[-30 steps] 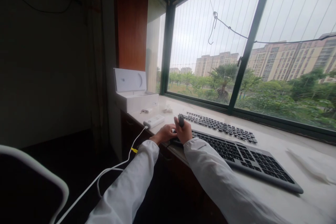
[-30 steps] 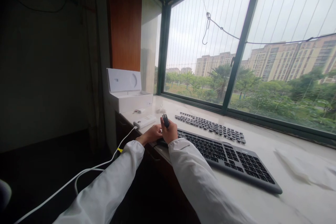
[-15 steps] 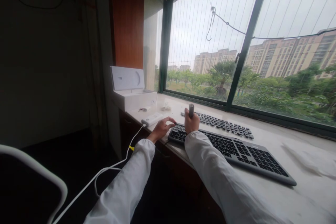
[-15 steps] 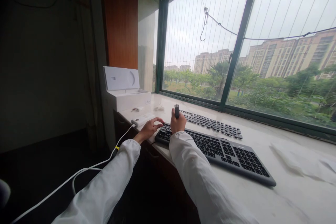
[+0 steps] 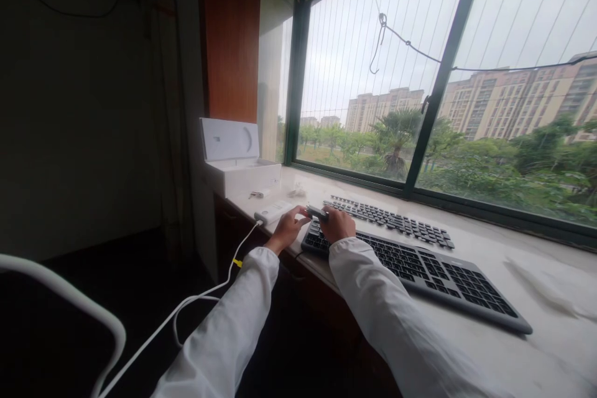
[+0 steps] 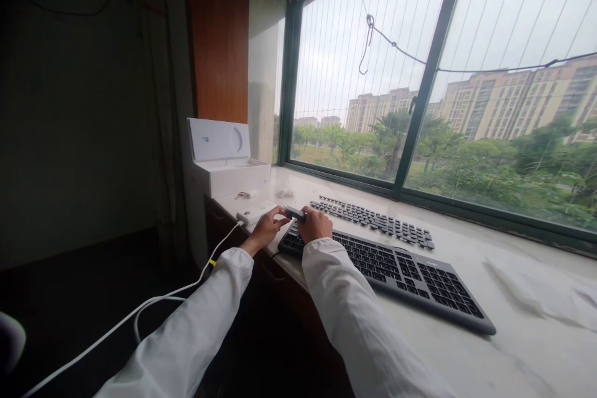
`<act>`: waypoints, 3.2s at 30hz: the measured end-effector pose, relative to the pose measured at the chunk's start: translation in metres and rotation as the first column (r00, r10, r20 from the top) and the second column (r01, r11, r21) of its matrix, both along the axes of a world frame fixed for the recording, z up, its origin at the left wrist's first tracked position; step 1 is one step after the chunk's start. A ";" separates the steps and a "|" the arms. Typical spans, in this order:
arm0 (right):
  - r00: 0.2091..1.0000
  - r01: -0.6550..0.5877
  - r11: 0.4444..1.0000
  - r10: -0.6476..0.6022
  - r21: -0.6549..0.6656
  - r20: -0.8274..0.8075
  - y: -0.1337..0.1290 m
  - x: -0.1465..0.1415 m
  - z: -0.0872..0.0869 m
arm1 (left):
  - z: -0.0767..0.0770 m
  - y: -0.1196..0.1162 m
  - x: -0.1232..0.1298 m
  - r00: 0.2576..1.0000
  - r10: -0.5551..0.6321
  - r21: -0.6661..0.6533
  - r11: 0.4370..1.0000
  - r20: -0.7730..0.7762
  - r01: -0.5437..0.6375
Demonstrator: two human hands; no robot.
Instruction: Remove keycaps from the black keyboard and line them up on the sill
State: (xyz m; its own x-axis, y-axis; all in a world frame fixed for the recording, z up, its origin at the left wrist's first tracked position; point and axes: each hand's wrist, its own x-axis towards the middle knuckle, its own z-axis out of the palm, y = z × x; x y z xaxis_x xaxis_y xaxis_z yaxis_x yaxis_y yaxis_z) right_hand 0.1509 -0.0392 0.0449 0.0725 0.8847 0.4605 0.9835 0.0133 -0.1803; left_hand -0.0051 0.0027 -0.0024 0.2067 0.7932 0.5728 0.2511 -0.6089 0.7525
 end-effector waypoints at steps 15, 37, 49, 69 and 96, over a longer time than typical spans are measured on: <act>0.977 -0.198 0.979 0.191 0.058 0.098 0.002 -0.003 -0.010 | 0.000 0.001 -0.003 0.997 0.002 -0.002 1.000 0.072 -0.002; 0.985 -0.152 0.988 0.150 0.023 0.085 -0.007 -0.005 -0.004 | -0.003 0.004 -0.005 0.993 -0.007 -0.047 0.999 0.119 0.013; 0.999 -0.023 1.000 0.023 0.003 -0.029 -0.009 -0.004 0.002 | -0.003 0.004 -0.005 0.990 0.009 0.004 1.000 0.141 -0.010; 0.856 -0.364 0.930 0.353 -0.044 0.376 -0.135 0.106 0.005 | -0.001 0.008 -0.005 0.982 0.157 0.000 0.988 -0.106 -0.158; 0.969 -0.247 0.964 0.245 0.098 0.034 -0.130 0.154 -0.023 | 0.058 0.219 0.128 0.554 0.045 0.056 0.998 -0.831 0.003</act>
